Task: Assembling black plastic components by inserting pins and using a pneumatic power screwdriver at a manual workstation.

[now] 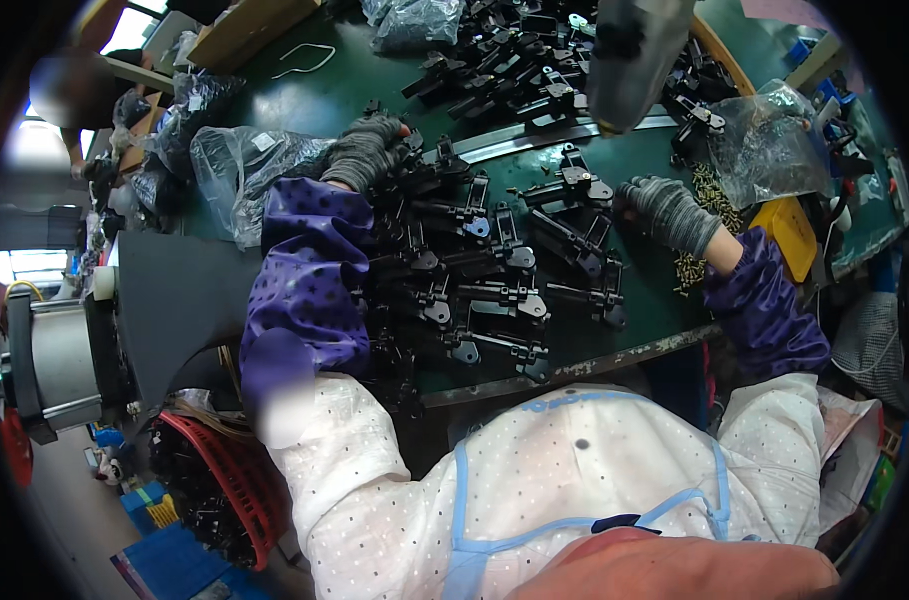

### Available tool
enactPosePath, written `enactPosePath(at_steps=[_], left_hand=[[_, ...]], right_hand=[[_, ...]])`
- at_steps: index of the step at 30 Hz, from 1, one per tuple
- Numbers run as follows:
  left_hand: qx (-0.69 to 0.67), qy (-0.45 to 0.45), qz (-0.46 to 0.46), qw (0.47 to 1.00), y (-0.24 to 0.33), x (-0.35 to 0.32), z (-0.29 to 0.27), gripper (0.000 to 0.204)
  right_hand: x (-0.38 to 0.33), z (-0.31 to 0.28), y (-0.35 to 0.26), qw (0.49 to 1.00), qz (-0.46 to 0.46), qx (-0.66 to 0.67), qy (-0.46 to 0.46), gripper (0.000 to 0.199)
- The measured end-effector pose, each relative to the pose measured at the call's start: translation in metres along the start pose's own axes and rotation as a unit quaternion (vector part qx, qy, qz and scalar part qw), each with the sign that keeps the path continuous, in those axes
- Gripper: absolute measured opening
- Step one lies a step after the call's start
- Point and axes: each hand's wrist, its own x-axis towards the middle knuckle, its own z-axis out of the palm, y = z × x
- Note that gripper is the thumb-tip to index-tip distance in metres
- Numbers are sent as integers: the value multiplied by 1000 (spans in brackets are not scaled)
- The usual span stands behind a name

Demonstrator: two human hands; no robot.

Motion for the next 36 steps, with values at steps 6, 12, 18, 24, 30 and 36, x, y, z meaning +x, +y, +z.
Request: enactPosePath(at_steps=[6,12,18,24,30,36], left_hand=[[128,-102,42,986,34,20,-2,30],[-89,105,-67,988,20,-20,-17,31],[-391,95,-32,915,113,-62,-11,32],[-650,-49,-63,755,177,-63,4,30],[-652,25,44,757,191,-55,26,29],[-212,213,220,928,199,-52,15,29]], right_hand=[[-5,4,10,998,-9,46,39,14],[19,1,-13,998,53,-25,6,15],[-9,-19,-8,990,94,67,80,13],[-19,-20,-44,879,-70,449,144,20],[-9,-22,-63,724,68,687,17,35],[-16,-24,-64,802,119,584,44,31]])
